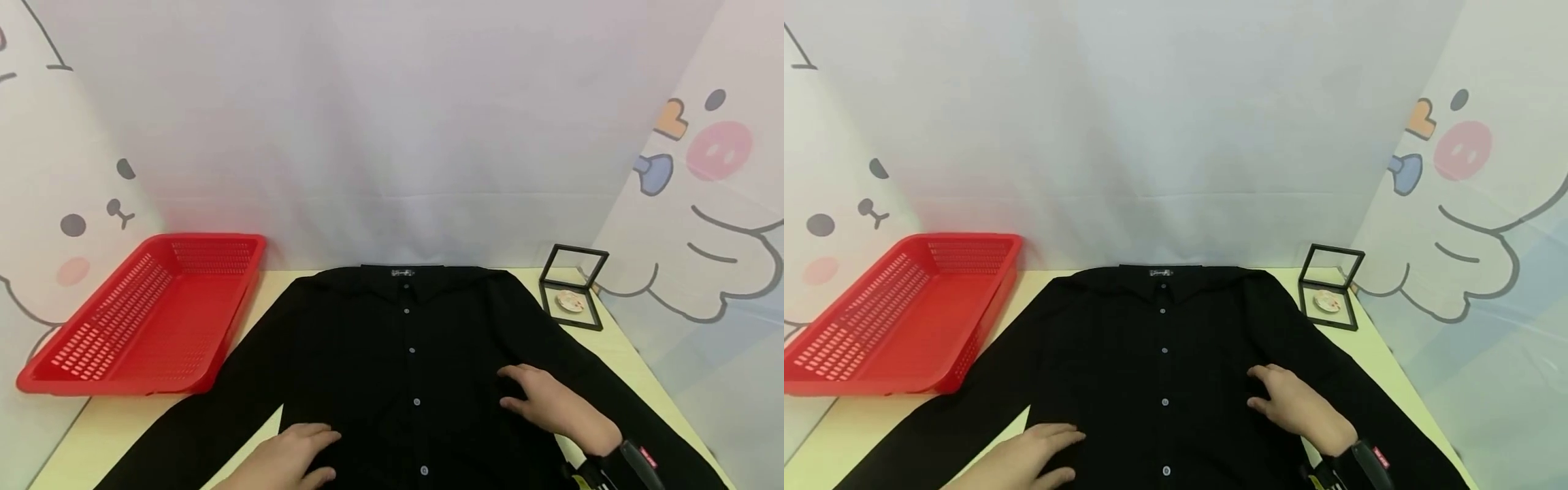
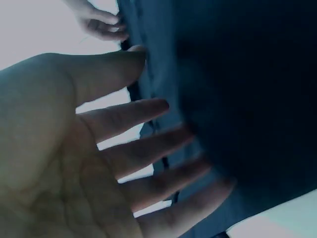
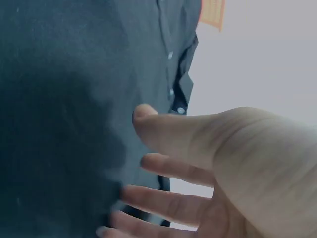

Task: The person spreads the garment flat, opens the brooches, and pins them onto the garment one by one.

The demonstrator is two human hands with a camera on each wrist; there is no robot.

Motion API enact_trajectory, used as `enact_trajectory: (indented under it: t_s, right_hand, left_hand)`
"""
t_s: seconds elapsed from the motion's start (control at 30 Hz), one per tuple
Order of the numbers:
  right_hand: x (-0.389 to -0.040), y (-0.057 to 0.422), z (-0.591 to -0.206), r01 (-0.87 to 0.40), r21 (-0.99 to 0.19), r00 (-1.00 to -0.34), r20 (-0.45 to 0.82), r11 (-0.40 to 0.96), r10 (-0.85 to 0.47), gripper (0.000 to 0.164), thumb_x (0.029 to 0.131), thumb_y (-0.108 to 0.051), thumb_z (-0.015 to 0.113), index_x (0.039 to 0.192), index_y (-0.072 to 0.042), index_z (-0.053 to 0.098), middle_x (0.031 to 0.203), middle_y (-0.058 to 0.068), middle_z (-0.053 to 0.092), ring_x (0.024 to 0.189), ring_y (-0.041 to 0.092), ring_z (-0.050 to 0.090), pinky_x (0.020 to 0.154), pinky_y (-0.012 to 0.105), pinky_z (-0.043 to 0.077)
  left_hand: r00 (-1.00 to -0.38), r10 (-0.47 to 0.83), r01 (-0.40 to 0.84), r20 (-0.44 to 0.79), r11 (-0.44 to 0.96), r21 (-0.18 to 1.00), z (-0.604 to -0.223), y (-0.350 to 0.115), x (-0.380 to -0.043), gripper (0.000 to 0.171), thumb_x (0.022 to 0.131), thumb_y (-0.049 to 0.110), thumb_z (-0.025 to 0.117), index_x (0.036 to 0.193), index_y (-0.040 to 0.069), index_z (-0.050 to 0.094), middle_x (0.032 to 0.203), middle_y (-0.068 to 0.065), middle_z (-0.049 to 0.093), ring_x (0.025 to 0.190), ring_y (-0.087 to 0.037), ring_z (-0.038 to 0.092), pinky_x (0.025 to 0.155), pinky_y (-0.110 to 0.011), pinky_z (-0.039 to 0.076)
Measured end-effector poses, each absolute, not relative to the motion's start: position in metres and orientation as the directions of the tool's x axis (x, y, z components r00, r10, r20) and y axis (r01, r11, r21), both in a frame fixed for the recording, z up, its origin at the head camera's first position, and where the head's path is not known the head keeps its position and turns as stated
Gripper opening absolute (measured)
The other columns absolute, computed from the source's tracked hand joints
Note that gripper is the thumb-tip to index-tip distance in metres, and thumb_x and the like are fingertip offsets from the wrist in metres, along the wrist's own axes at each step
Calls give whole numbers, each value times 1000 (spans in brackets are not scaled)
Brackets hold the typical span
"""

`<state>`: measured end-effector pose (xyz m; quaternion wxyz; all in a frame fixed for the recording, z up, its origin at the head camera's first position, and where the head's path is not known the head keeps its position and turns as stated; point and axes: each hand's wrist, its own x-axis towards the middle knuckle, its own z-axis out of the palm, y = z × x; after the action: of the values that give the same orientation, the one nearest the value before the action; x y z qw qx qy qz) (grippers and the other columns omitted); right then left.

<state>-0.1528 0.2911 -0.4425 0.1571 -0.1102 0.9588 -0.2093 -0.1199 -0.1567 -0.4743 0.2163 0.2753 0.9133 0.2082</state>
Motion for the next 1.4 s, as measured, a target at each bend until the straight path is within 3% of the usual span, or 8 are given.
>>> enact_trajectory:
  t_s: [0.17,0.47,0.6,0.73,0.9,1.1,1.27,1.4]
  right_hand:
    - [-155,296,-434,-198,-391,-943,-173,899,-283,37,92,-17,77,121,3,67,119,19,67,111,41,65,92,54,55]
    - [-203,294,-430,-276,-359,-945,-68,892,-320,44,101,-16,66,134,12,58,141,39,51,129,55,52,103,61,48]
    - [-227,297,-428,-209,-281,-956,-145,937,-257,44,102,-15,64,134,14,56,134,38,56,119,51,59,96,56,52]
    - [-237,292,-433,-272,-313,-952,-47,910,-301,36,102,-10,63,132,9,61,127,30,63,100,39,67,81,47,55]
    - [-246,283,-439,-337,-491,-905,-66,803,-420,32,106,-10,55,133,5,63,129,26,65,91,26,68,74,38,53]
    - [-253,292,-443,-161,-405,-963,-134,900,-232,26,106,-6,52,124,10,62,105,23,66,73,20,59,65,37,44]
    - [-253,298,-439,-101,-232,-986,-106,967,-128,23,102,-8,59,116,9,64,102,29,62,88,43,61,76,53,50]
    - [-251,304,-436,-11,-159,-996,-84,987,-24,22,98,-4,62,111,14,63,110,42,53,102,63,49,80,68,45]
  left_hand:
    - [-830,506,316,-236,774,549,-431,-163,-135,43,93,37,77,128,12,70,122,-4,72,112,-26,69,91,-51,57]
    - [-954,266,173,-137,865,471,-421,-165,-205,64,98,27,70,149,-3,46,140,-32,55,125,-49,57,99,-63,49]
    - [-964,209,115,-165,886,449,-430,-162,-226,72,100,27,69,155,-6,35,145,-36,48,130,-53,51,103,-65,44]
    - [-964,177,69,-200,888,454,-438,-160,-243,76,101,27,67,158,-4,29,145,-37,47,129,-55,51,103,-65,44]
    - [-972,196,104,-132,856,506,-442,-161,-255,65,103,22,64,156,-1,36,139,-33,56,120,-49,59,98,-60,49]
    - [-976,217,198,36,800,567,-443,-162,-261,42,103,12,62,142,-3,54,128,-27,64,110,-40,65,92,-50,53]
    - [-972,212,233,104,793,562,-446,-165,-261,34,101,5,63,134,-1,62,124,-25,66,112,-39,64,91,-49,54]
    - [-966,225,256,125,792,555,-448,-167,-262,32,101,4,63,132,-1,64,118,-23,68,104,-37,66,88,-48,55]
